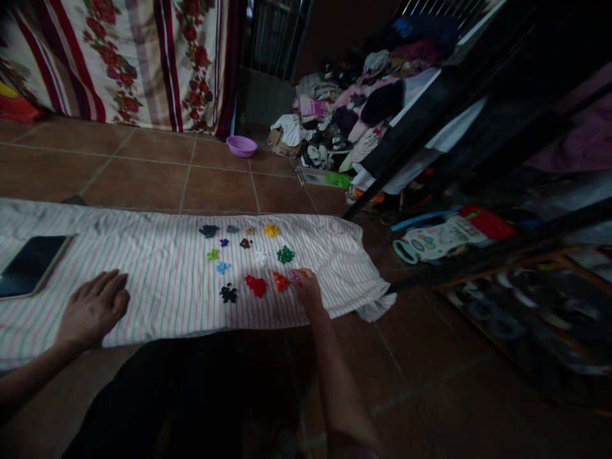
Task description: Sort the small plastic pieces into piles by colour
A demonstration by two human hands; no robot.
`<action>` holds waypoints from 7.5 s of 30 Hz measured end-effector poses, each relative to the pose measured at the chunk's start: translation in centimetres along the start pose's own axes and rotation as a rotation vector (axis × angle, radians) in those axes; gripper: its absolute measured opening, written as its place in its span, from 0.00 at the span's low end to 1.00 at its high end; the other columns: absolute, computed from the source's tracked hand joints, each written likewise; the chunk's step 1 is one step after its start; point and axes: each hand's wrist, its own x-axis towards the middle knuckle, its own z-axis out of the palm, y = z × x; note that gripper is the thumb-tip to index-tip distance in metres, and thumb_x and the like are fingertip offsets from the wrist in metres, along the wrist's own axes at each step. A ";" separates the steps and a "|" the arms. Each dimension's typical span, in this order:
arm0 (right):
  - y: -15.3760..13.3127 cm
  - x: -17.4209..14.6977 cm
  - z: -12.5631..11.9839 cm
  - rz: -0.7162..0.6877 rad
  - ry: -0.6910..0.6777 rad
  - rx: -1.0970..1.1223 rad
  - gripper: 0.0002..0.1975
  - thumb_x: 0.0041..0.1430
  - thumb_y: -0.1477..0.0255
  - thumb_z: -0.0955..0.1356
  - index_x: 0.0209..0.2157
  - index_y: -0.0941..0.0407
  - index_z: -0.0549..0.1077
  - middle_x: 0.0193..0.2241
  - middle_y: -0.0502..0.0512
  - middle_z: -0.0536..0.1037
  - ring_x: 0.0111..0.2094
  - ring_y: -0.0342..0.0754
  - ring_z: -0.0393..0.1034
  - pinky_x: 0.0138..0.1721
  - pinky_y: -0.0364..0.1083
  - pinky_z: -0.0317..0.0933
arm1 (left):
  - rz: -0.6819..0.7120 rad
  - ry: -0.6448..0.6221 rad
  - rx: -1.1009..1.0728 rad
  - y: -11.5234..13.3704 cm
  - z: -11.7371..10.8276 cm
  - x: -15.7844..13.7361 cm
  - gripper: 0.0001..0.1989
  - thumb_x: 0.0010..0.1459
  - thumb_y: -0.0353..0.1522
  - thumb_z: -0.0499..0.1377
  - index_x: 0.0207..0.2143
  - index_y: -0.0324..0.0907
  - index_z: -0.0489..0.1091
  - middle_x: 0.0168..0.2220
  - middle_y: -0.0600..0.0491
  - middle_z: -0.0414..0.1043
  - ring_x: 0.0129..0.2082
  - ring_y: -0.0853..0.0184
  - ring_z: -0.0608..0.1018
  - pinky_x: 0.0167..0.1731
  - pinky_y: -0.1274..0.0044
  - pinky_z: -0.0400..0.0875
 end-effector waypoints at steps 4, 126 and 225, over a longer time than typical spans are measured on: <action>-0.3 0.0 0.2 0.008 0.036 -0.004 0.12 0.62 0.69 0.66 0.43 0.53 0.81 0.40 0.62 0.79 0.43 0.55 0.73 0.47 0.55 0.70 | -0.048 0.049 0.068 1.0 -0.2 0.1 0.24 0.64 0.37 0.44 0.56 0.37 0.68 0.60 0.35 0.69 0.64 0.44 0.67 0.62 0.51 0.62; -21.0 -1.4 9.4 -0.038 0.081 0.070 0.11 0.62 0.66 0.71 0.45 0.55 0.77 0.48 0.60 0.79 0.49 0.55 0.68 0.53 0.54 0.62 | -0.064 0.077 0.015 1.0 0.2 0.1 0.24 0.63 0.37 0.45 0.55 0.38 0.69 0.59 0.38 0.71 0.63 0.49 0.67 0.63 0.56 0.57; -15.5 9.8 8.9 0.044 0.180 0.154 0.11 0.61 0.76 0.62 0.38 0.56 0.75 0.42 0.60 0.76 0.48 0.53 0.68 0.54 0.52 0.61 | -0.029 0.112 0.118 0.9 0.6 0.1 0.23 0.65 0.36 0.43 0.54 0.37 0.70 0.59 0.38 0.72 0.62 0.50 0.70 0.61 0.57 0.61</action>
